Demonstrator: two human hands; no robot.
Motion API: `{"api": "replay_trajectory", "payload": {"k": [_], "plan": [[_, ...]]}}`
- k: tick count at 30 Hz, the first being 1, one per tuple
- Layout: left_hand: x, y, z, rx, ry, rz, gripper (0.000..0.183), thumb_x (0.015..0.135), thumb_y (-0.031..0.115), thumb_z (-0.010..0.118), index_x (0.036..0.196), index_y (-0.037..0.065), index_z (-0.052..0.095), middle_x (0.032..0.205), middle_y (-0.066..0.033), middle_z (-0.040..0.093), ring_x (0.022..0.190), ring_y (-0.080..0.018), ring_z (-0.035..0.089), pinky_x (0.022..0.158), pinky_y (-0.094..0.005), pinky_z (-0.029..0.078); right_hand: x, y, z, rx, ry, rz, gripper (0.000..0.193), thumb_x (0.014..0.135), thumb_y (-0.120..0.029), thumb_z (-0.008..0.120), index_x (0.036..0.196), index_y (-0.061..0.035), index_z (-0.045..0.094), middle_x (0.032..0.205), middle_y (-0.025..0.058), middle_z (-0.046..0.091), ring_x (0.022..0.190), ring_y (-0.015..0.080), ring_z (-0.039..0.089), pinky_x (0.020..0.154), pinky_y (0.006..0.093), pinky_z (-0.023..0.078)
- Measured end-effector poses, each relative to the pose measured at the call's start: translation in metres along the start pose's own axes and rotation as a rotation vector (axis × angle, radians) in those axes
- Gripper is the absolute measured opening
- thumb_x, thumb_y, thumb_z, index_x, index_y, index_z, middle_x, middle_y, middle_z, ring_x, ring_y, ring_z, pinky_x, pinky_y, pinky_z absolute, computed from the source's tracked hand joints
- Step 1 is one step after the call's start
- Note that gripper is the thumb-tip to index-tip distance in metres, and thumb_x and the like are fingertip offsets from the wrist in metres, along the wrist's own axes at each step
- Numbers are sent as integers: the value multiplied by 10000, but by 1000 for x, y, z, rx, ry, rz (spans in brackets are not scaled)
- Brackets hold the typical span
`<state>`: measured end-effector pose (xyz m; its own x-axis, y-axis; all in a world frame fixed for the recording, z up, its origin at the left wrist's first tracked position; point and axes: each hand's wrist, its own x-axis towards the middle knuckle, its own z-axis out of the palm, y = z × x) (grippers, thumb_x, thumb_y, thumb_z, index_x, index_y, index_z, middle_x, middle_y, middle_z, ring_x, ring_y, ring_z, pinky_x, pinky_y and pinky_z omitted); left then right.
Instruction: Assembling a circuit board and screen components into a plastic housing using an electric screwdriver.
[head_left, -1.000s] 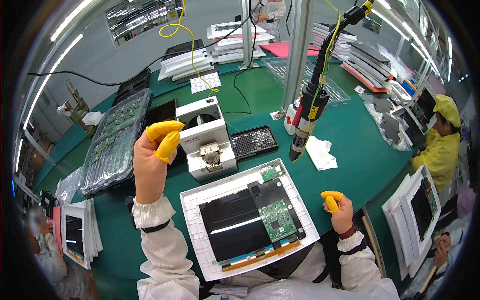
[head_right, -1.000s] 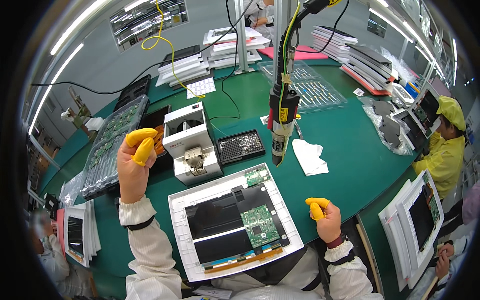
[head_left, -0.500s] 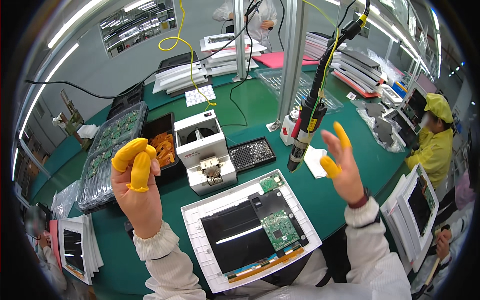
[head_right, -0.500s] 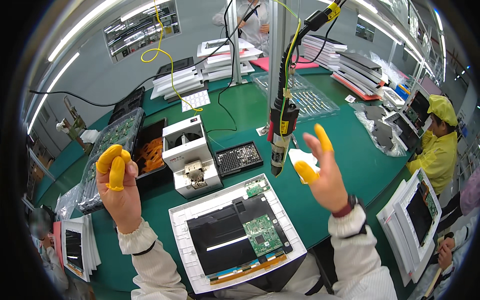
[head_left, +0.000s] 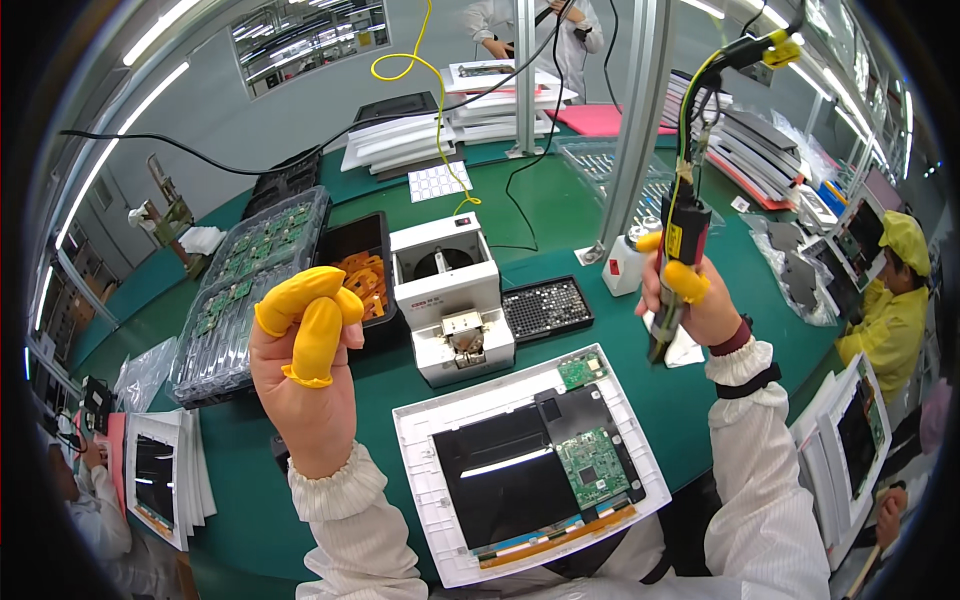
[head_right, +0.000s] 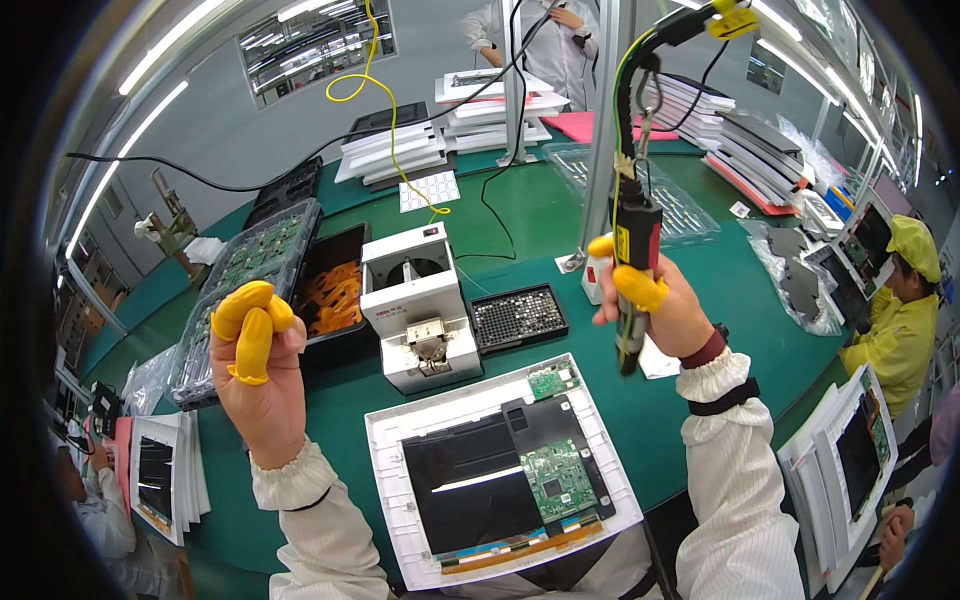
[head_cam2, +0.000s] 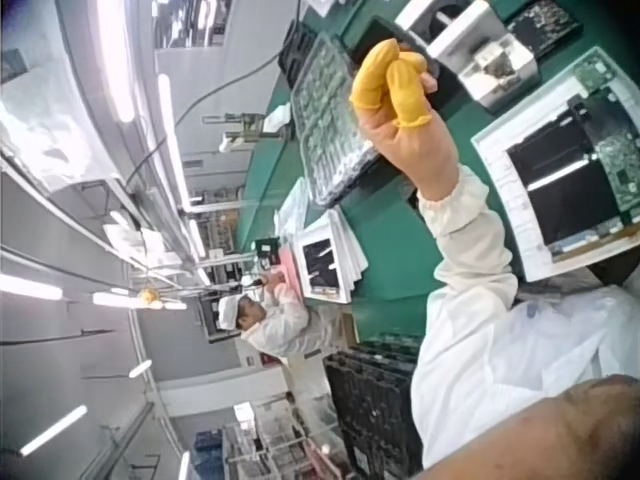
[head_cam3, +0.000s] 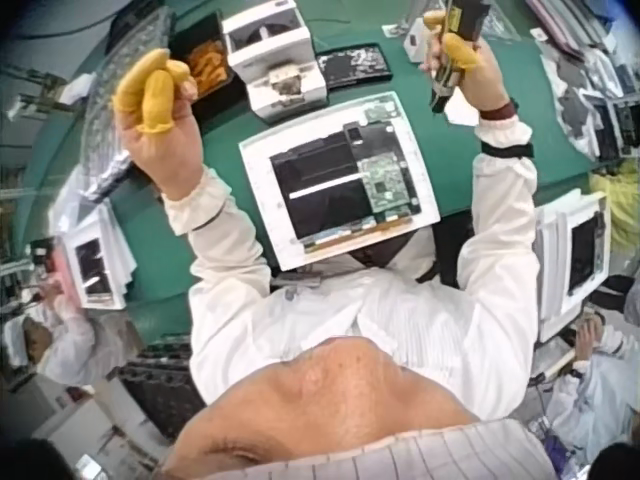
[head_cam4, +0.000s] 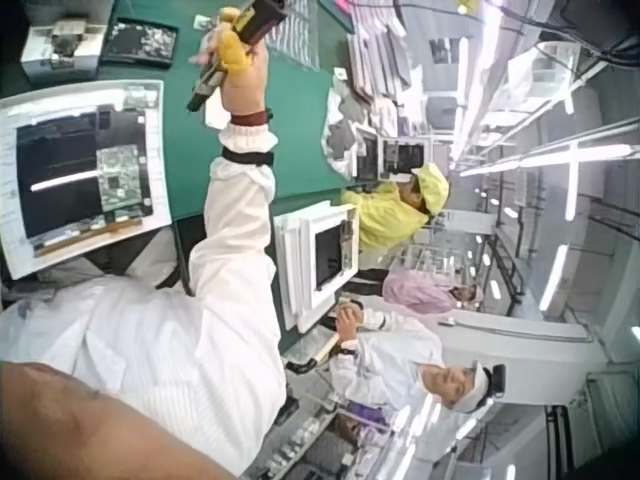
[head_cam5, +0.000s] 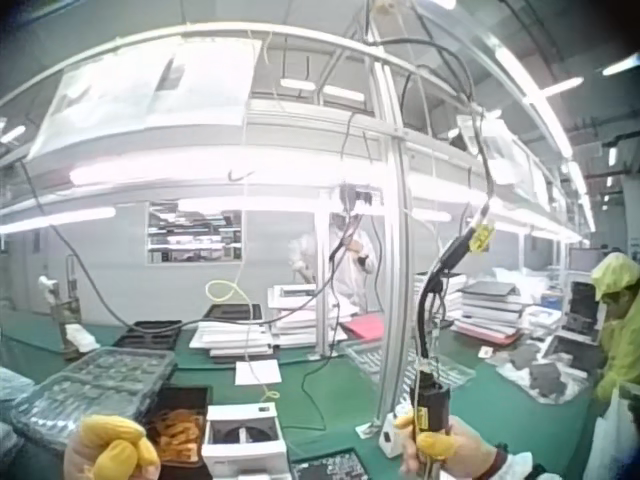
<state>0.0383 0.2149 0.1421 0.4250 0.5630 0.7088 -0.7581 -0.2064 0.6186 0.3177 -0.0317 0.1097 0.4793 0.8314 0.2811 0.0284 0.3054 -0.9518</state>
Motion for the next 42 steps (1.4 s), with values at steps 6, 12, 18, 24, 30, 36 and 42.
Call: {"api": "replay_trajectory", "payload": {"k": [6, 12, 18, 24, 30, 36, 42], "plan": [[-1, 0, 0, 51, 10, 5, 254, 900, 128, 588, 1131, 22, 582, 967, -91, 632, 729, -149, 582, 660, -254, 448, 66, 14, 46, 60, 299, -175, 351, 942, -329, 502, 1145, -43, 500, 767, 9, 530, 605, 87, 517, 564, 224, 441], [-4, -1, 5, 77, 32, 21, 279, 849, 72, 641, 1096, -34, 566, 1015, -137, 611, 723, -177, 601, 623, -256, 479, 126, 56, 75, 41, 397, -445, 425, 923, -414, 527, 1041, -5, 528, 661, 16, 501, 521, 92, 480, 487, 224, 405], [-2, -5, 4, 96, 33, 14, 291, 838, 80, 654, 1088, -41, 569, 1007, -146, 610, 705, -179, 597, 601, -257, 473, 141, 81, 86, 25, 366, -460, 365, 923, -343, 542, 947, 21, 533, 664, 43, 538, 518, 101, 516, 492, 220, 426], [-1, -4, 3, 85, 32, 17, 289, 832, 89, 664, 1070, -49, 577, 1000, -155, 608, 693, -182, 590, 586, -252, 459, 143, 90, 91, 23, 314, -463, 394, 918, -370, 551, 945, 22, 529, 662, 44, 538, 515, 96, 512, 488, 220, 424], [-2, -4, 6, 54, 58, -7, 320, 822, 94, 677, 1087, -47, 568, 1009, -159, 607, 704, -191, 597, 585, -258, 469, 144, 97, 90, 1, 331, -461, 399, 910, -382, 560, 943, 16, 537, 657, 44, 540, 511, 97, 513, 488, 223, 425], [-2, -3, 3, 59, 51, -8, 327, 820, 96, 680, 1091, -46, 564, 1021, -162, 604, 714, -195, 604, 584, -252, 473, 146, 100, 91, 0, 335, -453, 393, 908, -376, 563, 944, 15, 544, 658, 43, 542, 513, 97, 514, 487, 225, 426], [-2, -4, 2, 62, 53, -18, 328, 820, 105, 684, 1087, -45, 568, 1025, -160, 604, 717, -193, 607, 584, -253, 475, 146, 102, 93, -1, 323, -440, 360, 915, -344, 552, 925, 16, 557, 662, 43, 546, 514, 99, 518, 488, 225, 426]]}}
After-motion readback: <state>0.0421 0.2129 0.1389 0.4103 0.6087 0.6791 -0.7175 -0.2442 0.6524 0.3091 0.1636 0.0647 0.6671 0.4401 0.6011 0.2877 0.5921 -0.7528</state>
